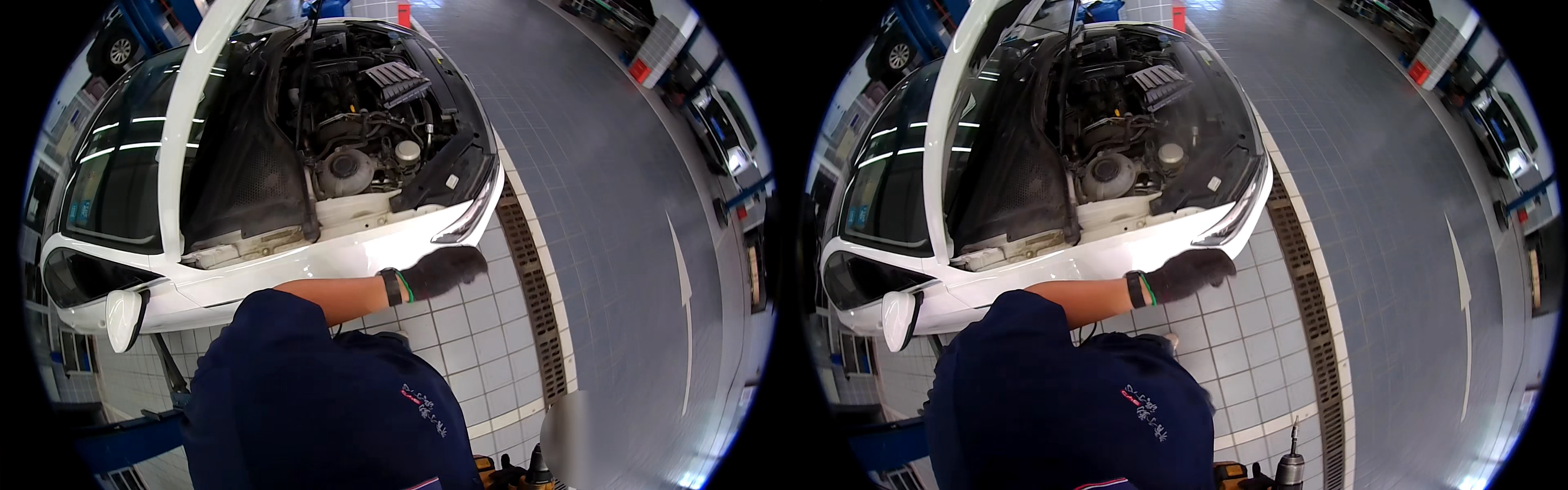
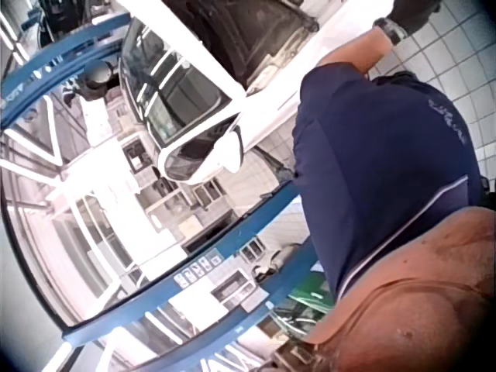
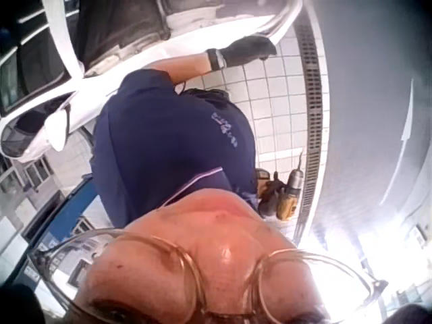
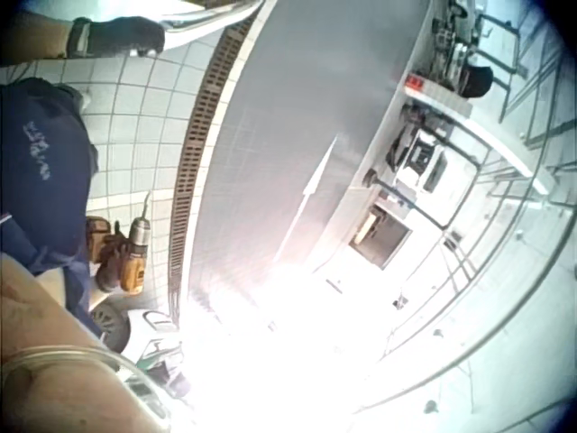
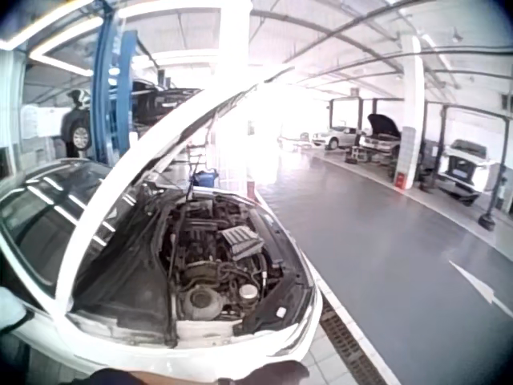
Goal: The person uses a power drill to remove bolts from a black plastic engine cover on a white car. They then use pliers to detach a hose clamp and remove the cover from the engine bay. Finally, the person places the cover on a tool cart and uses the power drill to remove additional bolts from it.
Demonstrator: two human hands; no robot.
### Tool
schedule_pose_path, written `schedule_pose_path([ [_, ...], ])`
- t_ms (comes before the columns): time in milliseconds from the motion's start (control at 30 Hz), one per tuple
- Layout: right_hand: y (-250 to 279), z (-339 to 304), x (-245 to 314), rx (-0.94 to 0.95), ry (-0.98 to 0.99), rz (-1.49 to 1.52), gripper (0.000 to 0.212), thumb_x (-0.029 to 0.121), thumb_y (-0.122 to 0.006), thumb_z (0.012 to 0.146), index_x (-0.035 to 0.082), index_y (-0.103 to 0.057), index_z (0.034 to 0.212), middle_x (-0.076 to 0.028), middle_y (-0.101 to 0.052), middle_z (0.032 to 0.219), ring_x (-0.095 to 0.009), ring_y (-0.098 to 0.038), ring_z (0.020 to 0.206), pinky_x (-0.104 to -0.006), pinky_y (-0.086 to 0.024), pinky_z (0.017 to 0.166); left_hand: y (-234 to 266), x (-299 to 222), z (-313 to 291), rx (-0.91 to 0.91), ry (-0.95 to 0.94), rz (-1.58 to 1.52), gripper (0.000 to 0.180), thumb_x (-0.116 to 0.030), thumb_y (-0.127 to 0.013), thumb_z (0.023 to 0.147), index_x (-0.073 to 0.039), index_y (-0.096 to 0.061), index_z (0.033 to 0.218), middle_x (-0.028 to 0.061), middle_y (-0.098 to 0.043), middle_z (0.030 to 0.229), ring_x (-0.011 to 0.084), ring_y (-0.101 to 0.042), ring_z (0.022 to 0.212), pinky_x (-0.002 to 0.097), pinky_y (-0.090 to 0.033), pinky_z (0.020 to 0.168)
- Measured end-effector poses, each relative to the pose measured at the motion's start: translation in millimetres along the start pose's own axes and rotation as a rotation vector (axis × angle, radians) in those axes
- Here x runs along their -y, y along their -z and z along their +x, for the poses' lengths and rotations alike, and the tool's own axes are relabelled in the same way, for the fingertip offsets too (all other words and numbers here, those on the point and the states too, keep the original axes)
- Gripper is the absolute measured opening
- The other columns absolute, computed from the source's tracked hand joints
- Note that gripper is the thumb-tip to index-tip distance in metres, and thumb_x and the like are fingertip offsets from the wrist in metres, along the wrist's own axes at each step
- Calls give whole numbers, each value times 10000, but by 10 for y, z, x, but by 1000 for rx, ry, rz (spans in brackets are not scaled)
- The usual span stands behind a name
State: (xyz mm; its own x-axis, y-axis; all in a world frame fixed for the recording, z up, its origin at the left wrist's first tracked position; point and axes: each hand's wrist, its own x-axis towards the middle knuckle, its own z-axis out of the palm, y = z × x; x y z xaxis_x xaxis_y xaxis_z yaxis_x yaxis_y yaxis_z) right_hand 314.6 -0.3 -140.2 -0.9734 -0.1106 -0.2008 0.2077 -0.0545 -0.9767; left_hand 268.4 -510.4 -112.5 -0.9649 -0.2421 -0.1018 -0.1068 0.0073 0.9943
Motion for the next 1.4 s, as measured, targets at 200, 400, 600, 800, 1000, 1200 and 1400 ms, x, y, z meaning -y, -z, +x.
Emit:
schedule_pose_path([
  [200,-144,1917,198,104,-31,0,550,272,-863,847,40,-676,1309,-99,-783,1032,-260,-761,941,-486,-508,1065,1048,927,1936,-473,357,-604,229,-399,-733,1055,-174,-699,1026,-17,-689,897,160,-689,826,347,-588,778],
  [400,-83,4359,568,255,-46,-33,556,277,-840,867,25,-659,1329,-100,-779,1017,-255,-756,929,-507,-489,1091,2175,1375,3551,-857,293,-1043,318,-440,-712,1049,-195,-607,876,11,-560,669,257,-578,619,467,-565,687],
  [600,-413,6573,1283,458,-56,-54,563,281,-817,887,11,-642,1350,-101,-775,1002,-251,-752,918,-527,-470,1118,2796,1356,4311,-1419,335,-627,292,-421,-742,1043,-143,-654,1038,48,-576,766,275,-617,733,515,-545,758],
  [800,-1233,8553,1784,567,-19,-116,571,285,-794,908,-4,-626,1370,-103,-770,987,-246,-747,906,-548,-452,1144,3249,1178,5473,-1497,354,-1137,616,-556,-829,966,-153,-637,1391,106,-696,1185,311,-682,973,521,-626,917],
  [1000,-2536,10337,2021,716,-63,-171,579,289,-771,928,-19,-609,1391,-104,-766,972,-242,-743,894,-569,-433,1171,4330,1684,6101,-1554,-57,-1344,829,-717,-883,797,-219,-698,1434,64,-731,1387,315,-668,1239,567,-554,1038],
  [1200,-3811,11874,2446,809,-64,-193,588,294,-748,949,-33,-592,1411,-105,-762,957,-237,-738,882,-590,-414,1197,4943,2089,6345,-1665,-434,-1332,879,-682,-866,859,-163,-639,1532,108,-660,1549,353,-661,1335,549,-535,1151],
  [1400,-5206,13221,2709,957,-106,-213,597,298,-725,969,-48,-575,1432,-107,-758,942,-232,-734,870,-610,-395,1224,5216,1357,6997,-2239,-306,-932,1199,-571,-970,770,-30,-375,1659,208,-594,1572,365,-657,1343,491,-544,1126],
])
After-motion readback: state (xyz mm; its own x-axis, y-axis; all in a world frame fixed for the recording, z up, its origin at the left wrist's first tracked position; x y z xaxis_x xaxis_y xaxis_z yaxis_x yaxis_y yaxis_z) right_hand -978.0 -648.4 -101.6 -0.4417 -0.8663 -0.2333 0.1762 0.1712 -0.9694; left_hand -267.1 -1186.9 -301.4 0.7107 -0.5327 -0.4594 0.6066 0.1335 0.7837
